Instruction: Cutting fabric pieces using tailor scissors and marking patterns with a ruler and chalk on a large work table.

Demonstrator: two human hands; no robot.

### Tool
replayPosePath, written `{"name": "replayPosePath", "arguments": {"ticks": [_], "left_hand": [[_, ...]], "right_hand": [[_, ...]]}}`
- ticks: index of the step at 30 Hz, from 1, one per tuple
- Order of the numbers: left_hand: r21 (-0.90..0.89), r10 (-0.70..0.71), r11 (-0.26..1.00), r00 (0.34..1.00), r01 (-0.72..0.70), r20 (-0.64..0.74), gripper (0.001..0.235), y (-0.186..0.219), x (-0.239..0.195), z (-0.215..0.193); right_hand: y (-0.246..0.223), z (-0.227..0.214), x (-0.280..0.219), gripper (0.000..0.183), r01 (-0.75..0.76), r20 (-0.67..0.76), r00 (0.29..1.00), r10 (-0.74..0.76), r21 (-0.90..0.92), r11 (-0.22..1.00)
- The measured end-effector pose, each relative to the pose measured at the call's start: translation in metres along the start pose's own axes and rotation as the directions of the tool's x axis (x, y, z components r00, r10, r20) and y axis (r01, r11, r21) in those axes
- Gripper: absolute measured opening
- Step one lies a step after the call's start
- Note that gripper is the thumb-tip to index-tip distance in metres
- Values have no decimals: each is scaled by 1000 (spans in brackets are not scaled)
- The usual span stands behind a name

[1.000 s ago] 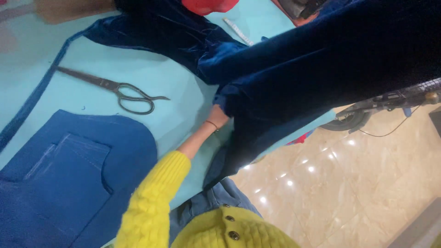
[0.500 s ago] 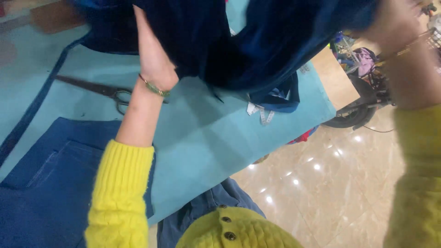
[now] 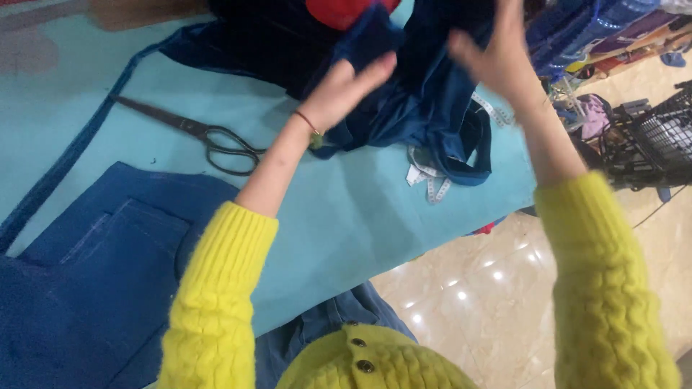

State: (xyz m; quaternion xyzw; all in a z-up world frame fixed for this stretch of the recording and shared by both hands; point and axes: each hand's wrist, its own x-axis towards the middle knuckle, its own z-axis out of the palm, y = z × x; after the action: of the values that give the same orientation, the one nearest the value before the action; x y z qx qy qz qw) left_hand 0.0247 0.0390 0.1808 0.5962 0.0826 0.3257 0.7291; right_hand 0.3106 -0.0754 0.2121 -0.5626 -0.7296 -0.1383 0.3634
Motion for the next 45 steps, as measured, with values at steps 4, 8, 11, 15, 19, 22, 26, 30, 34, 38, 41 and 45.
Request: {"name": "replayPosePath", "arguments": {"ticks": [4,8,11,15,19,22,26,30,34,38,41,45], "left_hand": [[767,-271,603,961,219,-61,63,-118,-42,-32],[715,-234,673,972,190,-38,68,-185,-134,-28],[647,-271,701,951,299,-145,57,-153,-205,-14],[577,-176,736,923,355,-343,47,-102,-290,-17],[704,0,592,874,391,-486,39,-70,-362,-38],[808,195,426,830,408,-522,33,-50,-407,-66],[855,289,242,807,459,-515,29,-24,-453,-106],[860,294,178,808,479,-511,30,-2,-483,-142],[853,257,100,815,512,-519,39,-4,-506,-173],[880,210,53,856,471,-472,49,-18,-516,-198],[897,154,106,884,429,-441,49,-17,-504,-214],[924,87,112,923,364,-374,54,-17,-462,-243]], "right_hand": [[-51,50,-94,33,-380,520,731,442,-227,897],[-62,98,-169,31,-453,663,523,536,-317,833],[-46,117,-216,67,-555,524,609,596,-256,791],[-24,126,-235,43,-415,492,740,458,-202,887],[-66,112,-208,43,-488,499,653,570,-297,820],[-68,117,-218,37,-594,436,554,710,-391,703],[-67,122,-224,40,-716,319,461,828,-417,560],[-92,140,-217,38,-661,262,569,779,-418,624],[-195,199,-165,25,-766,212,641,738,120,631],[-329,258,-76,17,-743,361,653,666,134,656],[-381,314,-44,8,-566,375,802,465,228,792],[-382,384,-16,8,-299,336,912,235,151,942]]}}
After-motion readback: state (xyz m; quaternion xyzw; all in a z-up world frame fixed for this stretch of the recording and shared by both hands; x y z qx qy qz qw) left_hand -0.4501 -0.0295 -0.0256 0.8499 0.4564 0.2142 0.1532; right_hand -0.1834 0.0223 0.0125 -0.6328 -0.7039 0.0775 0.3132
